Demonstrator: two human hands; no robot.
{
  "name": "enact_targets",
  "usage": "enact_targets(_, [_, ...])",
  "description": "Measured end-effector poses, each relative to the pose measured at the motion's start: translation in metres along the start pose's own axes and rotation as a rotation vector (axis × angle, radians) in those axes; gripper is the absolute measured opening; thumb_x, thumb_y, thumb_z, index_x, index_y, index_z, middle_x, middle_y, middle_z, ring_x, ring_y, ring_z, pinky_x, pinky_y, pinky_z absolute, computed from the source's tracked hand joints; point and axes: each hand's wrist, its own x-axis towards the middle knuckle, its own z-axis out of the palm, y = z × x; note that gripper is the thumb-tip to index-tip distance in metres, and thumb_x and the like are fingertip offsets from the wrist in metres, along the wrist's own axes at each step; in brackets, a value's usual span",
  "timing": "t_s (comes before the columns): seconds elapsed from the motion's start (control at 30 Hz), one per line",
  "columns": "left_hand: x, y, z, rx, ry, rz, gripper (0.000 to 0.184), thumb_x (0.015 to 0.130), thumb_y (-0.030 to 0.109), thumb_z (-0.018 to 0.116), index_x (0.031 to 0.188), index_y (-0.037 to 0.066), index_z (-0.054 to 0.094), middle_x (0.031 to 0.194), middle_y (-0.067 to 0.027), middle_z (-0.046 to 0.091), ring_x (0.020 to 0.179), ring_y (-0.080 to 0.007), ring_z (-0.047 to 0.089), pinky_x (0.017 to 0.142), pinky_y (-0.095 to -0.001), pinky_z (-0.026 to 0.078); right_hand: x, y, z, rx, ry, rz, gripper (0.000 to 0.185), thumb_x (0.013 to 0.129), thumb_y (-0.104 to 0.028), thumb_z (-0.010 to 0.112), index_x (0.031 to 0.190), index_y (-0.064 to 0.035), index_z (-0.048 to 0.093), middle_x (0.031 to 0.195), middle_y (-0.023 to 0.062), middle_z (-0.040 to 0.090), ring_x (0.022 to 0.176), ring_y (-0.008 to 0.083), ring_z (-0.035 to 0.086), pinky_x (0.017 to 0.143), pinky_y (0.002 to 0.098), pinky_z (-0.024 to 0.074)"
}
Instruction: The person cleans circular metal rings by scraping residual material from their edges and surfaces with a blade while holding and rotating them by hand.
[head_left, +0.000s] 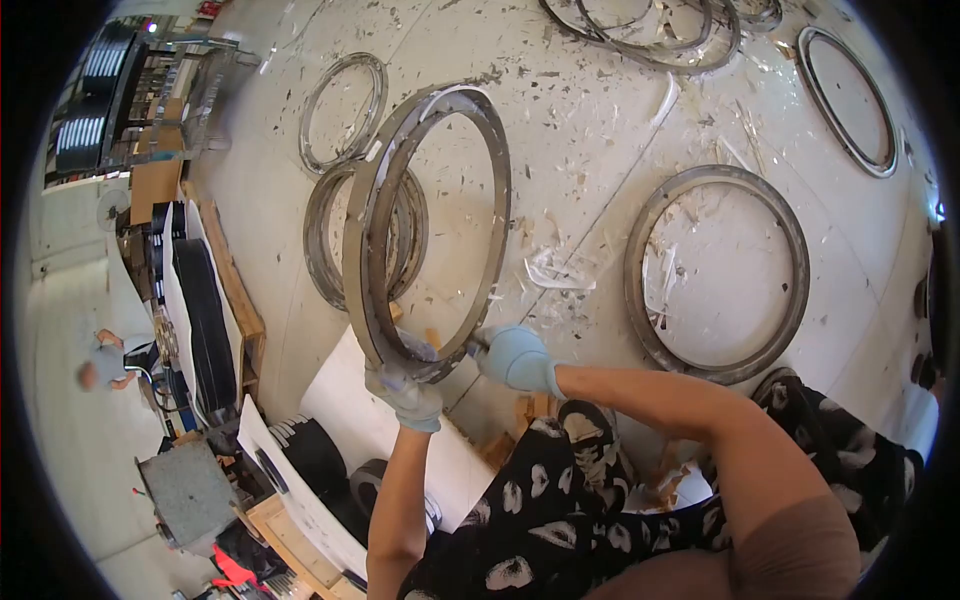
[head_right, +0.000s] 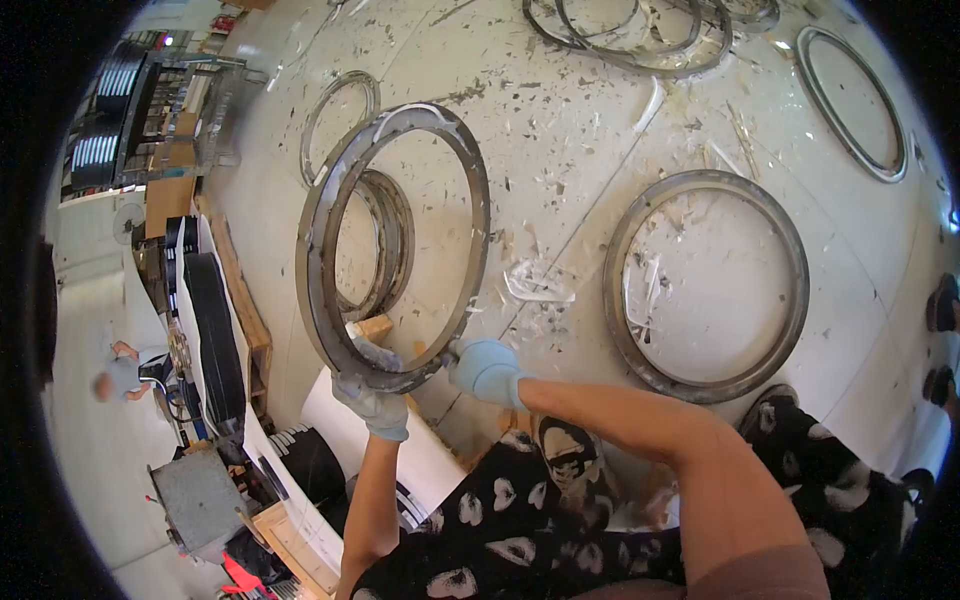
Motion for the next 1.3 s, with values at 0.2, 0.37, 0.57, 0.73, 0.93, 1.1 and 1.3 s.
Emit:
enact_targets(0.2, [-0.007,-0.014,-0.011,0.021,-0.009,-0.044,0.069,0.084,0.067,0.041,0.100,0.000,0.047,0.076,-0.0064,0.052,0.066,-0.0148,0.053,0.059,-0.0272,0.046,0.025,0.023,0.003,0.085,0.040,-0.041,0.028,0.080,-0.026,0.052,0.095,-0.0055,0.064,0.083,0.0188,0.065,0.074,0.0354,0.062,0.066,0.0394,0.0492])
enact_targets(0.37, [-0.017,-0.049,-0.037,0.065,0.069,0.064,0.078,0.083,0.066,0.045,0.117,-0.004,0.043,0.083,-0.0094,0.056,0.069,-0.0154,0.054,0.061,-0.0264,0.045,-0.019,-0.020,0.012,0.490,-0.317,-0.057,0.035,0.084,-0.034,0.053,0.101,-0.0050,0.063,0.078,0.0181,0.065,0.072,0.0318,0.062,0.067,0.0371,0.0482])
enact_targets(0.57, [0.047,0.057,-0.021,0.441,-0.202,-0.067,0.063,0.090,0.054,0.043,0.106,-0.006,0.053,0.076,-0.0078,0.057,0.065,-0.0161,0.055,0.058,-0.0270,0.045,-0.002,-0.004,0.024,0.342,-0.105,0.144,0.037,0.086,-0.035,0.052,0.102,-0.0043,0.063,0.083,0.0205,0.064,0.079,0.0355,0.062,0.071,0.0399,0.0472])
enact_targets(0.73, [0.035,0.022,-0.015,0.168,-0.144,-0.073,0.057,0.091,0.052,0.042,0.093,-0.003,0.055,0.072,-0.0063,0.056,0.062,-0.0156,0.055,0.055,-0.0273,0.044,0.029,0.023,0.041,0.098,0.128,-0.057,0.032,0.087,-0.027,0.052,0.109,-0.0062,0.062,0.087,0.0208,0.064,0.079,0.0376,0.062,0.070,0.0421,0.0475])
enact_targets(0.93, [-0.020,-0.054,-0.025,-0.032,-0.136,-0.045,0.066,0.086,0.067,0.037,0.121,0.011,0.041,0.104,-0.0052,0.052,0.086,-0.0185,0.055,0.073,-0.0351,0.050,-0.014,-0.001,0.025,0.194,0.070,-0.042,0.031,0.086,-0.029,0.052,0.105,-0.0065,0.063,0.090,0.0213,0.064,0.084,0.0354,0.062,0.073,0.0403,0.0483])
enact_targets(1.1, [-0.016,-0.047,-0.019,-0.067,-0.084,-0.057,0.074,0.081,0.072,0.038,0.126,0.013,0.038,0.105,-0.0045,0.051,0.089,-0.0195,0.055,0.077,-0.0371,0.050,0.005,0.003,-0.016,0.272,-0.077,0.060,0.034,0.085,-0.030,0.054,0.107,-0.0065,0.063,0.091,0.0200,0.065,0.086,0.0336,0.063,0.077,0.0384,0.0487])
enact_targets(1.3, [-0.019,-0.053,-0.008,-0.221,0.288,-0.229,0.094,0.075,0.075,0.047,0.130,-0.001,0.036,0.098,-0.0089,0.052,0.074,-0.0173,0.054,0.062,-0.0300,0.049,-0.021,-0.009,0.004,0.316,0.026,-0.160,0.033,0.083,-0.027,0.050,0.101,-0.0033,0.064,0.088,0.0224,0.064,0.081,0.0335,0.064,0.074,0.0392,0.0493])
